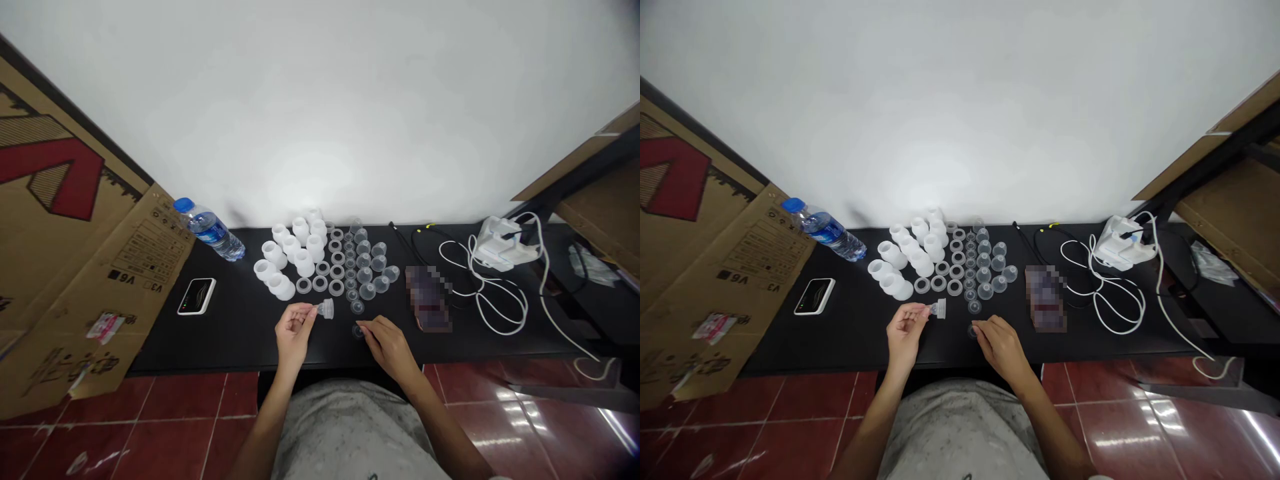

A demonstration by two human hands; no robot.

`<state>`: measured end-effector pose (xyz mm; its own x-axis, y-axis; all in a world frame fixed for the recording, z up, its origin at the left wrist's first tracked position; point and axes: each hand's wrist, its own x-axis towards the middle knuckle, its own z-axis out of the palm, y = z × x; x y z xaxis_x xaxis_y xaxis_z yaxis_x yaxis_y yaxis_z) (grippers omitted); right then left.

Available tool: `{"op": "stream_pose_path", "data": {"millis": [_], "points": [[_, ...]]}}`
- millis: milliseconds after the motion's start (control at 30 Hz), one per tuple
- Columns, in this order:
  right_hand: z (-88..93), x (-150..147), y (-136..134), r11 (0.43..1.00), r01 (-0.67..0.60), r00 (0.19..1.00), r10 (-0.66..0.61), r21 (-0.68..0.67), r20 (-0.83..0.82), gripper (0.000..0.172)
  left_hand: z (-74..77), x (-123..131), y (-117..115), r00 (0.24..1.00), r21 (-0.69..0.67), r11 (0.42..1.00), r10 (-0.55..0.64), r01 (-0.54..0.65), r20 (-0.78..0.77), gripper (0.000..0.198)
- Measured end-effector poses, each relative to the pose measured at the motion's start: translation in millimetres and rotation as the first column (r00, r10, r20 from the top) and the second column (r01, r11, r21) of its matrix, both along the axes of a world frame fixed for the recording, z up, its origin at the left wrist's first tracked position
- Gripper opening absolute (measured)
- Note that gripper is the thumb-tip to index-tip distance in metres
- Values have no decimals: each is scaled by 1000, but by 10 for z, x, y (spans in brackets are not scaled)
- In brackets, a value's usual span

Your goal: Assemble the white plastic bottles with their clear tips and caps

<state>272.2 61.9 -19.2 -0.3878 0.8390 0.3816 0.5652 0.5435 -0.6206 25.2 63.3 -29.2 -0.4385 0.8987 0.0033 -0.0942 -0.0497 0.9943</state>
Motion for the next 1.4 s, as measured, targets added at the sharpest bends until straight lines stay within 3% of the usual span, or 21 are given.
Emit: {"op": "stream_pose_path", "data": {"millis": [233,433,767,1133,1400], "points": [[-42,60,-11,981,-14,993,-8,-193,-115,22,14,-3,-10,1000,-21,1000,1,-1,-10,37],[28,13,35,950,63,971,-129,-305,-200,16,9,1,-7,1000,-16,1000,3,-3,2,36],[-13,-30,50,930,123,923,-236,-345,-306,26,-16,5,-9,1000,2,1000,-7,7,20,33],[-66,-32,107,933,197,930,-275,-300,-243,24,-44,-13,-7,1000,16,1000,-5,5,-12,33],[-89,-44,147,928,197,937,-274,-317,-218,38,-40,-14,-6,1000,21,1000,-4,4,-10,33]]}}
